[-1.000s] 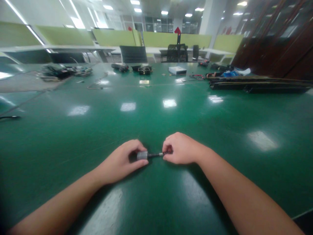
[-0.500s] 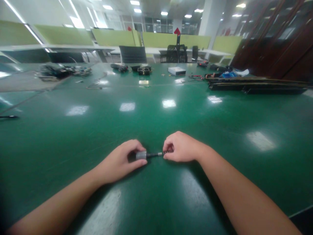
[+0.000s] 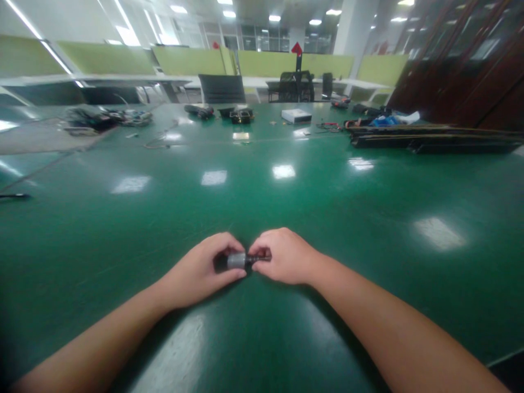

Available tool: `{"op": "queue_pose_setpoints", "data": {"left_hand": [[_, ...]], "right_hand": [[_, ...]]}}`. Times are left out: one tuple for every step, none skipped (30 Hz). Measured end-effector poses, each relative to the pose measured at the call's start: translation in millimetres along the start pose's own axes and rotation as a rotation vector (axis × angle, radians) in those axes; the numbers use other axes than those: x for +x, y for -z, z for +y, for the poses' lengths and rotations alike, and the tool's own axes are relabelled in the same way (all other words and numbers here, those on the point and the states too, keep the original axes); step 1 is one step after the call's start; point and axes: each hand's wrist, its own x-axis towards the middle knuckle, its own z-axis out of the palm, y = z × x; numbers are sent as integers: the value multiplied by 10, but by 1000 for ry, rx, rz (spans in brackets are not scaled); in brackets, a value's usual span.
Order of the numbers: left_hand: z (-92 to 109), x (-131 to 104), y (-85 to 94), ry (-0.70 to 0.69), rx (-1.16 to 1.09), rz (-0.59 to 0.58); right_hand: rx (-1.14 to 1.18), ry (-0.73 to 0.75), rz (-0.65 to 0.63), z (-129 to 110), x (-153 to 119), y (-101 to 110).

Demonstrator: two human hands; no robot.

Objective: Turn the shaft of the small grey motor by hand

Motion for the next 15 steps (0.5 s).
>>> {"op": "queue_pose_setpoints", "data": {"left_hand": [[4,0,2,0,-1,2],[9,1,4,-1,-3,4],[14,1,6,-4,-5,5],[18,2,9,-6,-9,5],[22,2,11,-6,-11,3],[25,3,13,-5,-13,-2],[26,4,14,-4,-13,-6],[25,4,14,-3,-12,-10],[22,4,13,-2,-10,-12],[18,3,11,0,-8,-13],[14,2,9,0,-6,-13],[9,1,6,0,-4,-13],[4,1,4,-1,0,-14],[1,0,1,-2,5,-15],[-2,0,-1,-5,11,-18]], "right_hand": [[9,-9,2,5,-4,4],[11,-14,3,9,-8,10],[7,-12,1,11,-11,17],[2,-8,0,12,-13,23],[-1,-2,0,11,-14,28],[-4,3,-1,9,-14,30],[-5,8,-1,6,-14,31],[-8,13,-3,3,-13,31],[-11,18,-4,0,-13,30],[-15,23,-4,-3,-13,28],[-20,28,-5,-5,-13,27],[-26,35,-6,-7,-13,27],[-32,44,-6,-8,-14,27],[-39,52,-6,-9,-14,29],[-48,60,-6,-10,-15,30]]}}
